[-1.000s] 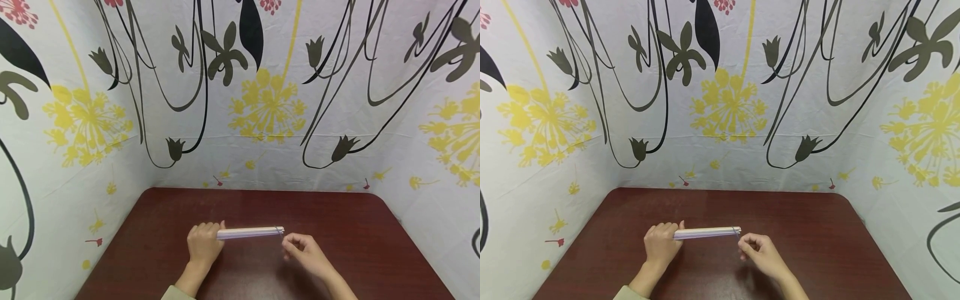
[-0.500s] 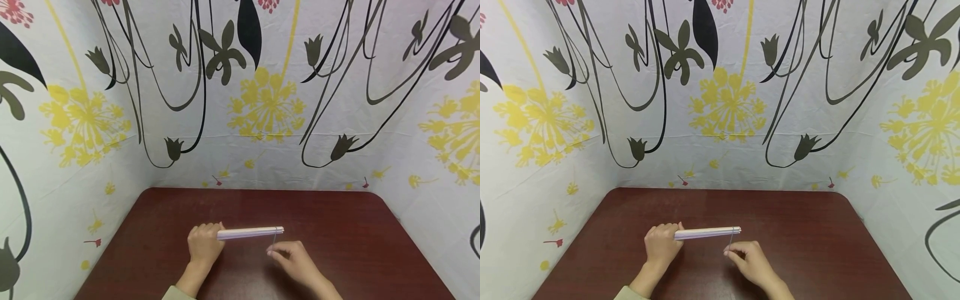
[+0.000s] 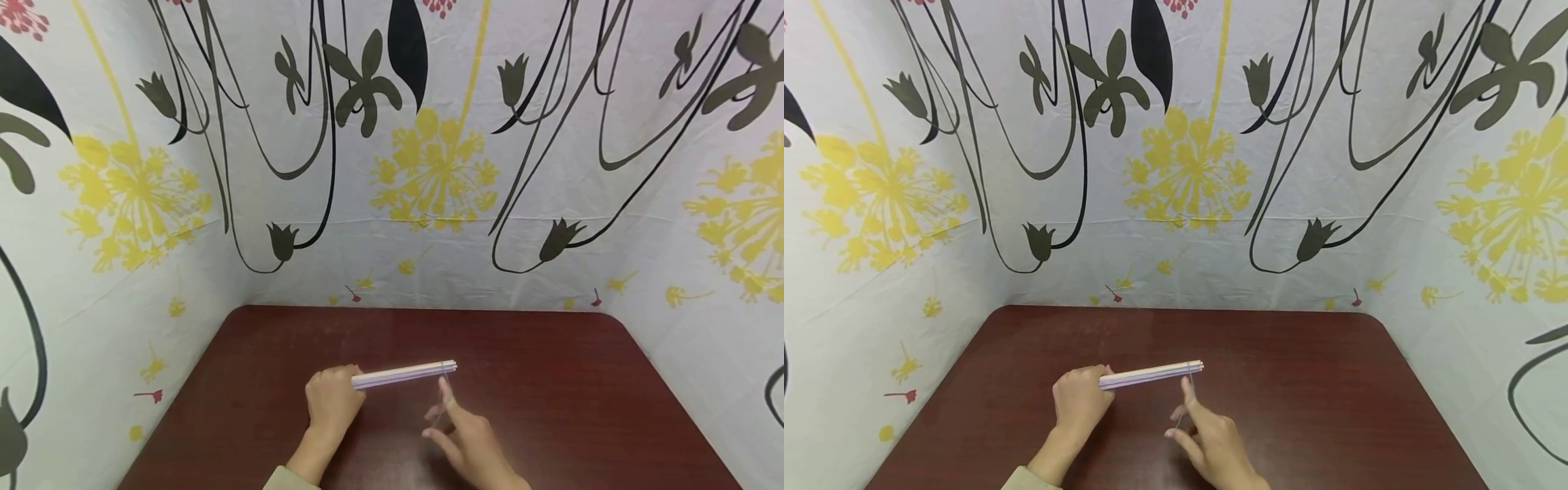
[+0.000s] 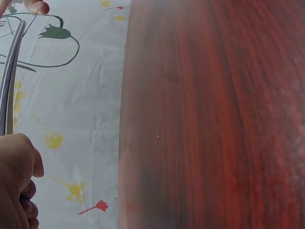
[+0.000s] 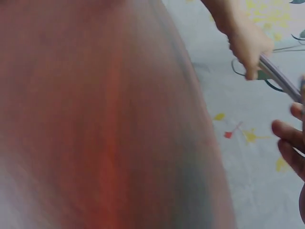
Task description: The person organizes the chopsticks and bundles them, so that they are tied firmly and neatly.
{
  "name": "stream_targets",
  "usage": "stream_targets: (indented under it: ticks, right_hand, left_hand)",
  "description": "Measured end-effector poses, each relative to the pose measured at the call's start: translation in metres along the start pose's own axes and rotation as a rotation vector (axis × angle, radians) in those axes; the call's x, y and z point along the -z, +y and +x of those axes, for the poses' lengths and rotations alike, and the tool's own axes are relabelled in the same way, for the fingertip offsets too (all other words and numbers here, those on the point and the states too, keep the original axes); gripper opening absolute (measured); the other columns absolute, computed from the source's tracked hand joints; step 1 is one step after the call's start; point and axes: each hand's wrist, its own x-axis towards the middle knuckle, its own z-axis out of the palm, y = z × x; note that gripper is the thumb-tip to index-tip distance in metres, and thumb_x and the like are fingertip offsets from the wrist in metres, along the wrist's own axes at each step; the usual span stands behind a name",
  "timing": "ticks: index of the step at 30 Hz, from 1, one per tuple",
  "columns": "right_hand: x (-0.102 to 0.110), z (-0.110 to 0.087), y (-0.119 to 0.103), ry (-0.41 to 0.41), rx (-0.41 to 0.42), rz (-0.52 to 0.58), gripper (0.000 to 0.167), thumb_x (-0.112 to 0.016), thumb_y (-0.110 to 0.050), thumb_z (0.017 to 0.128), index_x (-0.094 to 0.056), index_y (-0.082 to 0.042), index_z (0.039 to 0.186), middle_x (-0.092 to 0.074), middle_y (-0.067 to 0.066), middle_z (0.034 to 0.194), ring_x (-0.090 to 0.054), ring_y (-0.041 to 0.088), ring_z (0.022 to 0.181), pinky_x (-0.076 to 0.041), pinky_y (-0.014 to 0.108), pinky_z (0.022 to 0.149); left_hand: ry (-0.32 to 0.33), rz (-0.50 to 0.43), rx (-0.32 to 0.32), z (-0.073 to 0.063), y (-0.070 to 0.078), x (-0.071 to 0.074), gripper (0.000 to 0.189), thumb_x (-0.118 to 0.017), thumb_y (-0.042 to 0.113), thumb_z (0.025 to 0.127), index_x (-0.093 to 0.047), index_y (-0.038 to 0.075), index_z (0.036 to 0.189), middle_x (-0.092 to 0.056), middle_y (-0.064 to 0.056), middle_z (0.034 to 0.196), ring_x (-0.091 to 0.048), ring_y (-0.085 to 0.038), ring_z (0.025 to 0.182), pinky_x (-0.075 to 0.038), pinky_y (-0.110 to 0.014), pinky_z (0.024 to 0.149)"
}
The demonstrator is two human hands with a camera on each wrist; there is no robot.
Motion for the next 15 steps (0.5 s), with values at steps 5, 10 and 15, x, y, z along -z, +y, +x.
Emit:
stream_targets:
  ticks: [5, 10, 15]
  right_hand:
    - [-0.013, -0.006, -0.007, 0.181, -0.182, 0.202, 0.089, -0.068, 0.007, 0.089, -0.007, 0.016, 0.153, -0.070, 0.013, 0.088, -0.064, 0.007, 0.058, -0.053, 0.018, 0.058]
    - [-0.016, -0.002, -0.020, 0.291, -0.587, 0.394, 0.080, -0.064, 0.009, 0.091, -0.019, 0.003, 0.157, -0.072, 0.012, 0.086, -0.064, 0.014, 0.054, -0.057, 0.029, 0.056]
    - [-0.013, 0.007, -0.027, 0.259, -0.874, 0.468, 0.067, -0.071, -0.006, 0.091, -0.039, 0.006, 0.149, -0.074, 0.010, 0.087, -0.065, 0.018, 0.053, -0.057, 0.032, 0.059]
  left_hand:
    - [0.066, -0.010, -0.020, 0.003, 0.001, 0.003, 0.032, -0.068, 0.012, 0.070, -0.045, 0.018, 0.048, -0.043, 0.001, 0.042, -0.029, -0.015, 0.036, -0.023, -0.029, 0.037]
    - [0.129, -0.001, -0.043, 0.004, 0.002, 0.004, 0.028, -0.065, 0.012, 0.071, -0.050, 0.016, 0.048, -0.042, 0.002, 0.042, -0.033, -0.015, 0.035, -0.025, -0.028, 0.040]
    - [0.147, -0.012, -0.039, 0.004, 0.005, 0.002, 0.022, -0.067, 0.011, 0.069, -0.057, 0.014, 0.050, -0.045, 0.002, 0.043, -0.038, -0.017, 0.036, -0.027, -0.029, 0.041]
